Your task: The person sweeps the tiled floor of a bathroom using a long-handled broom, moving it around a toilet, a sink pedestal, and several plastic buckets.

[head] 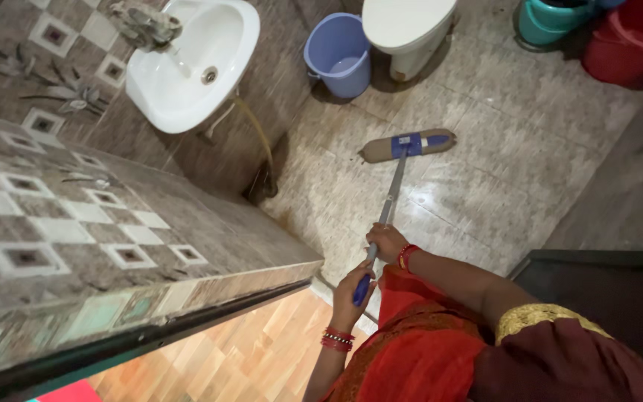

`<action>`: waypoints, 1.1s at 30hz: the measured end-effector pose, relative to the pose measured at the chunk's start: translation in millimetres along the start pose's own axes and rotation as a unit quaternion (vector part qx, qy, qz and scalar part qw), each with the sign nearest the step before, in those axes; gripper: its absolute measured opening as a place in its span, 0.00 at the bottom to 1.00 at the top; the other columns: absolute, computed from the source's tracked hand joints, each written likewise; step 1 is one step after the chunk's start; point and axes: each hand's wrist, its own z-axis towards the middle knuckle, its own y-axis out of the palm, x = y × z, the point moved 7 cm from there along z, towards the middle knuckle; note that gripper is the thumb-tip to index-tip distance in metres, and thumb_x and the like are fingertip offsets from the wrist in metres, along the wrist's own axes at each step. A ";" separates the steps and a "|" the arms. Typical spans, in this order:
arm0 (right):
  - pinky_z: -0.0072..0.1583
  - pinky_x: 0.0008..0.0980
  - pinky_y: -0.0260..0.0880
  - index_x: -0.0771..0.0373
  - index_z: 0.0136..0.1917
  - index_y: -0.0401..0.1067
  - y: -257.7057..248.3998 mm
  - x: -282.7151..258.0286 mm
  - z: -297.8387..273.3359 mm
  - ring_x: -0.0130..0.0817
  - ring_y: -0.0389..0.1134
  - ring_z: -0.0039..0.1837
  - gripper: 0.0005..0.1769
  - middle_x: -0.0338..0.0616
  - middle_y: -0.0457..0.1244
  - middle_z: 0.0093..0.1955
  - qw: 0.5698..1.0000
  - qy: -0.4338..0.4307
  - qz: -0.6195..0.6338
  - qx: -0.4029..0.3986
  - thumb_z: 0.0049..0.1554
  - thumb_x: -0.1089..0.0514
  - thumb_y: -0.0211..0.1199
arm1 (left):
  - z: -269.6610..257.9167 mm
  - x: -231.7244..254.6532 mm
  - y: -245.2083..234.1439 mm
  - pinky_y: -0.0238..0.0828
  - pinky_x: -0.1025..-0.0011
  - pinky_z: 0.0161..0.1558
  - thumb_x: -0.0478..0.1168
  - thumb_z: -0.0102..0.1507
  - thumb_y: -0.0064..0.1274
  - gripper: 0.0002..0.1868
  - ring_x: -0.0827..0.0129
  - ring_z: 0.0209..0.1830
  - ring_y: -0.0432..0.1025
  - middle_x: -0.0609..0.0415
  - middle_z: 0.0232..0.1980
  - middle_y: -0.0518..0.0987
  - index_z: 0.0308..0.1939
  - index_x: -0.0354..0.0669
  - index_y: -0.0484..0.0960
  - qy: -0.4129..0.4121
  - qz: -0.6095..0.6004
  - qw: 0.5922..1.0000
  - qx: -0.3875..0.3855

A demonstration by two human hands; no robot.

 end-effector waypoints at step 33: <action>0.69 0.63 0.55 0.55 0.46 0.70 -47.5 41.1 -20.4 0.53 0.54 0.78 0.11 0.39 0.64 0.64 0.993 0.083 -0.043 0.066 0.55 0.49 0.66 | 41.9 19.2 60.2 0.77 0.63 0.46 0.38 0.60 0.58 0.10 0.53 0.48 0.80 0.49 0.63 0.80 0.45 0.43 0.82 0.047 0.040 0.997 -0.056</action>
